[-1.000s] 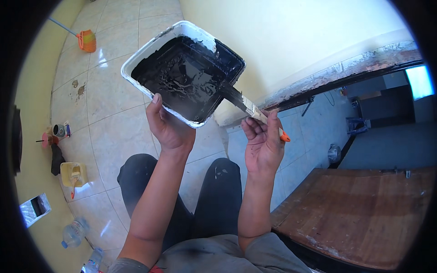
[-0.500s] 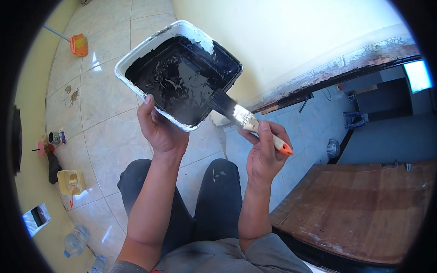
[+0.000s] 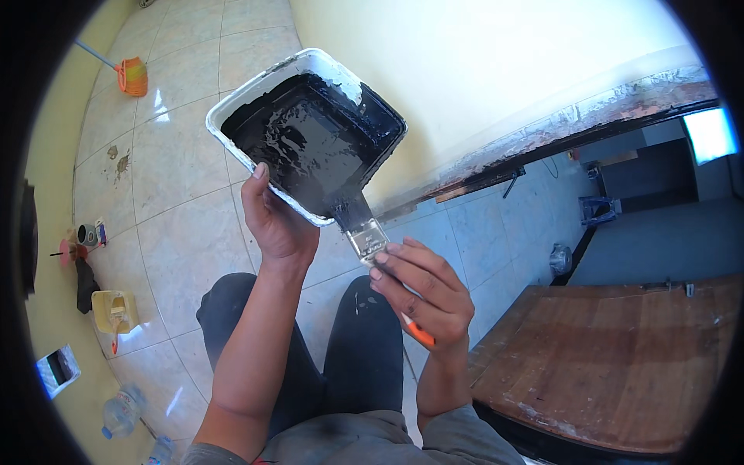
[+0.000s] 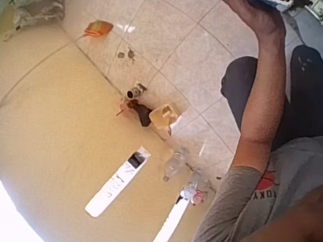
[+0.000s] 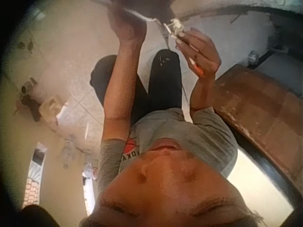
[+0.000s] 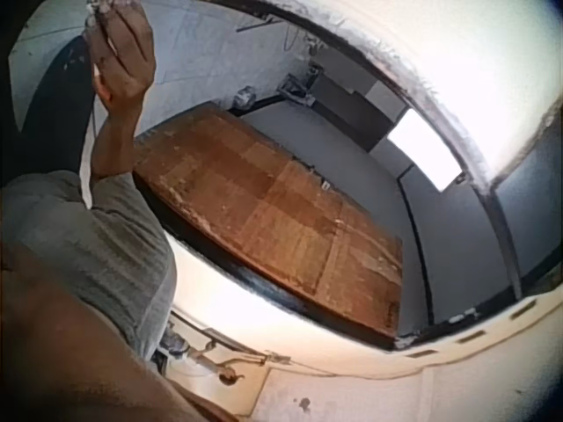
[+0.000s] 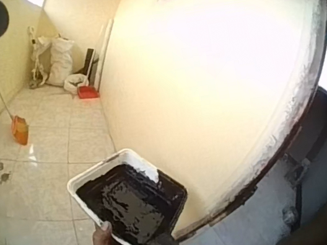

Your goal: The person paints the edges of a door frame using black paint and a brush. They dip the brush into a container of paint and apply it to the wooden frame while sitting on the floor.

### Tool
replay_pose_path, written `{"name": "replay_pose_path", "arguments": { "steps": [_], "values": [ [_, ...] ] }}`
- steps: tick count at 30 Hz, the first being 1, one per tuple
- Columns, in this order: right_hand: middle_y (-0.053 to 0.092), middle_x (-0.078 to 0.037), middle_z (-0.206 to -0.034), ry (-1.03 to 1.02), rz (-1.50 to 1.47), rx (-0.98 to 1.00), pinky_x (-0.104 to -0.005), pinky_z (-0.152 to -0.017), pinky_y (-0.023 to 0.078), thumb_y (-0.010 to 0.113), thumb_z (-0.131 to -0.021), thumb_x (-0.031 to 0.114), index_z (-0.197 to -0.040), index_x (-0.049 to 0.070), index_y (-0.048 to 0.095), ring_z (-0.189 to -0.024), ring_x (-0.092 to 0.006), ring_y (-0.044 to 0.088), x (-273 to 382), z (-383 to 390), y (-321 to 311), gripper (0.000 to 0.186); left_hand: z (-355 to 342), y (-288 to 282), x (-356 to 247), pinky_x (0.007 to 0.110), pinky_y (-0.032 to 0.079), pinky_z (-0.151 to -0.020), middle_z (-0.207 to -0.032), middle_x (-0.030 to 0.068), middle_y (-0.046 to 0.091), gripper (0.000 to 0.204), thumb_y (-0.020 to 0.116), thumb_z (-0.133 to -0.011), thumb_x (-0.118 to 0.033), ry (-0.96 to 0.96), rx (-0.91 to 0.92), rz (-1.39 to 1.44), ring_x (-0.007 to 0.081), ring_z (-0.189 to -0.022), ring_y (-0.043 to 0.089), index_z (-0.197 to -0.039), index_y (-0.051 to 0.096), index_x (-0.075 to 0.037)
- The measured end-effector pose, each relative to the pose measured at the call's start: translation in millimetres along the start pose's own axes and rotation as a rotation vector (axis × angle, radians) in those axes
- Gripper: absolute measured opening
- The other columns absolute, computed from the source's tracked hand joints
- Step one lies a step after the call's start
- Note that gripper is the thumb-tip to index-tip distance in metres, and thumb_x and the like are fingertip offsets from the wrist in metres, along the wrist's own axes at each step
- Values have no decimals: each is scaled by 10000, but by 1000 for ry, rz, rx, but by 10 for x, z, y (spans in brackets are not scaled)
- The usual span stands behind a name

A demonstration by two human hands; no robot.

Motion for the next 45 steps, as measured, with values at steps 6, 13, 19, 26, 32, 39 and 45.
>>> {"name": "replay_pose_path", "arguments": {
  "steps": [6, 13, 19, 26, 32, 39, 45],
  "values": [
    [766, -167, -1067, -27, 80, 114, -472, -905, 648, 873, -766, -5, -999, -3, 786, -1020, -334, 749, -34, 246, -346, 249, 10, 23, 105, 414, 438, -1111, -1357, 75, 653, 566, 579, -998, -430, -49, -16, 54, 241, -1259, 602, -1416, 565, -49],
    [758, -179, -1020, 407, 187, -385, -337, -788, 592, 802, -851, -51, -1038, -41, 761, -925, -268, 748, -576, 804, -177, 191, -51, 18, -13, 415, 475, -1082, -1328, 95, 657, 541, 598, -999, -388, -51, -9, 125, 240, -1240, 624, -1398, 550, -26],
    [735, -155, -940, 436, 429, -398, -326, -737, 570, 768, -882, -50, -973, -38, 725, -826, -249, 726, -765, 685, -307, 101, -39, 30, 16, 414, 463, -1099, -1349, 103, 638, 563, 608, -996, -376, -47, -17, 129, 244, -1267, 602, -1422, 529, -16],
    [731, -163, -947, 299, 513, -271, -333, -691, 557, 767, -879, -37, -973, -32, 721, -783, -286, 719, -1055, 346, -530, 104, -61, -6, -53, 456, 428, -1169, -1425, 116, 599, 670, 657, -954, -441, -24, -56, 100, 288, -1339, 563, -1459, 523, -21],
    [712, -166, -953, 65, 721, -283, -376, -672, 558, 778, -871, -50, -1021, -37, 723, -766, -297, 688, -750, 64, -627, 160, -57, 48, -151, 418, 455, -1127, -1375, 116, 602, 623, 643, -968, -387, -25, -31, 172, 244, -1300, 575, -1452, 500, -22],
    [690, -143, -959, 112, 768, -84, -384, -706, 563, 760, -887, -26, -976, -15, 698, -829, -326, 683, -854, 319, -248, 109, -37, 64, -176, 414, 461, -1116, -1366, 111, 610, 592, 639, -972, -380, -49, -23, 227, 244, -1287, 583, -1429, 524, -22],
    [710, -148, -906, 183, 641, -171, -359, -678, 566, 769, -891, -17, -966, -33, 708, -771, -309, 707, -901, 95, -304, 98, -50, 74, -166, 412, 465, -1109, -1355, 106, 617, 586, 637, -972, -382, -58, -27, 226, 240, -1280, 586, -1422, 530, -23]
  ]
}}
Point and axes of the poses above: each hand's wrist, its own z-axis away from the middle knuckle, its own y-axis out of the palm, x = y × z, the point moved 3 cm from there along -z, towards the middle knuckle
